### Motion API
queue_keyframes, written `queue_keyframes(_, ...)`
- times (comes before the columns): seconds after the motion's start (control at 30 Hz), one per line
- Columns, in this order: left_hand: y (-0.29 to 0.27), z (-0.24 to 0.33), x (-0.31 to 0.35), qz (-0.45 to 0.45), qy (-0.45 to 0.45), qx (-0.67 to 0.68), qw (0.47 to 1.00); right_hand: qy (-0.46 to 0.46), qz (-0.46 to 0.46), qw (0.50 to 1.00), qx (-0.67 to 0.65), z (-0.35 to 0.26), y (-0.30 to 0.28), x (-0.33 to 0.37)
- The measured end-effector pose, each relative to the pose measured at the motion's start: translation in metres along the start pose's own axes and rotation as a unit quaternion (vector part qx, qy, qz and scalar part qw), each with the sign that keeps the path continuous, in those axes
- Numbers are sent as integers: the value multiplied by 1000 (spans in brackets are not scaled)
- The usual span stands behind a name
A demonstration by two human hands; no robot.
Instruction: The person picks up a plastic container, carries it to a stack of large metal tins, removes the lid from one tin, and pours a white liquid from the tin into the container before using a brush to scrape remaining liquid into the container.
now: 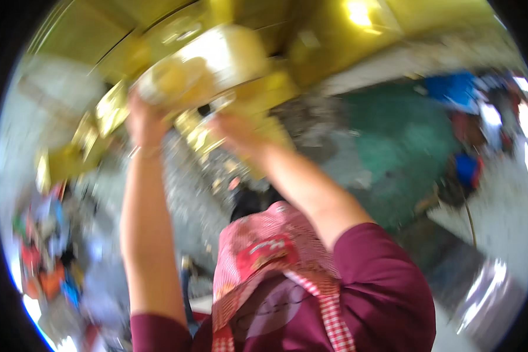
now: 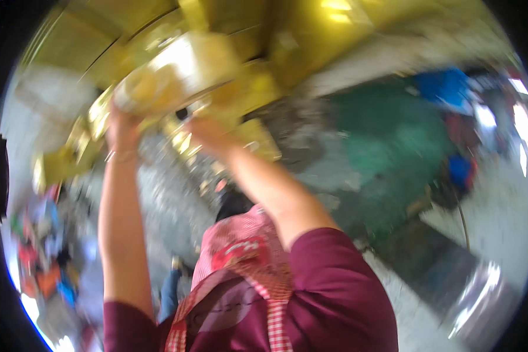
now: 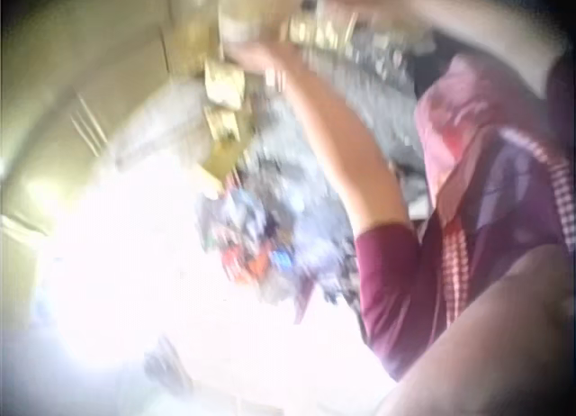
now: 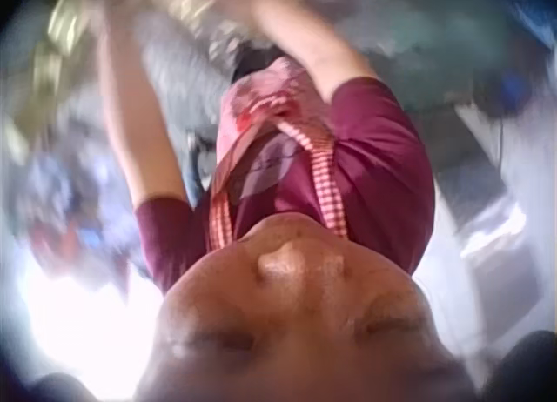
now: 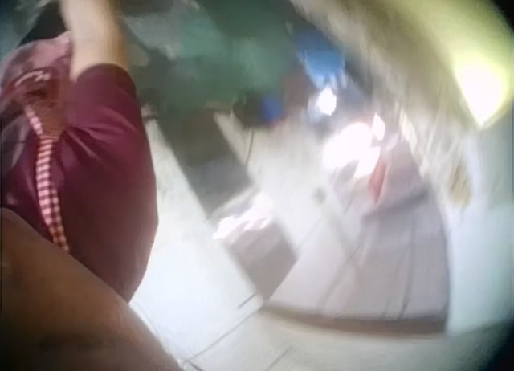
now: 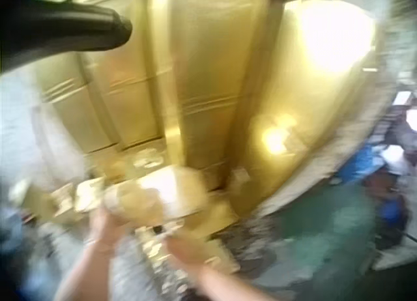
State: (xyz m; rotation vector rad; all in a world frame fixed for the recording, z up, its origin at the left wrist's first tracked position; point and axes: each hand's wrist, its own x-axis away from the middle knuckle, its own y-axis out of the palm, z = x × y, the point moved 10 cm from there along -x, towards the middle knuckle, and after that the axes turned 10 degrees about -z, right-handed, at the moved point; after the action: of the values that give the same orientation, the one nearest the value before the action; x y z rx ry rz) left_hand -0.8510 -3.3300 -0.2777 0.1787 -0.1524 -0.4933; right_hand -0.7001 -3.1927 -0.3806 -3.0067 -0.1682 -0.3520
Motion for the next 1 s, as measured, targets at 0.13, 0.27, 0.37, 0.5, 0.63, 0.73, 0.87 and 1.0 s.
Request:
queue_keyframes(0.13,0,4,5,113,-72,64,989,-104,-39,891,440,-64,18,10)
queue_keyframes(0.27,22,7,4,117,-86,84,986,-167,193,882,397,-93,-30,28)
queue_keyframes(0.37,15,4,4,136,-91,88,983,-32,19,895,445,-55,-7,-3)
queue_keyframes(0.5,17,15,5,47,-48,34,997,23,142,974,172,-15,-48,1)
queue_keyframes(0.63,-11,-3,-12,96,-27,38,994,76,246,963,78,-13,-123,55)
queue_keyframes(0.73,24,7,-9,115,-10,112,987,-72,289,898,323,-22,-132,64)
queue_keyframes(0.87,23,23,7,169,3,127,977,-16,296,917,268,-1,-107,64)
queue_keyframes(1.0,18,19,2,165,11,135,977,10,327,924,199,29,-71,60)
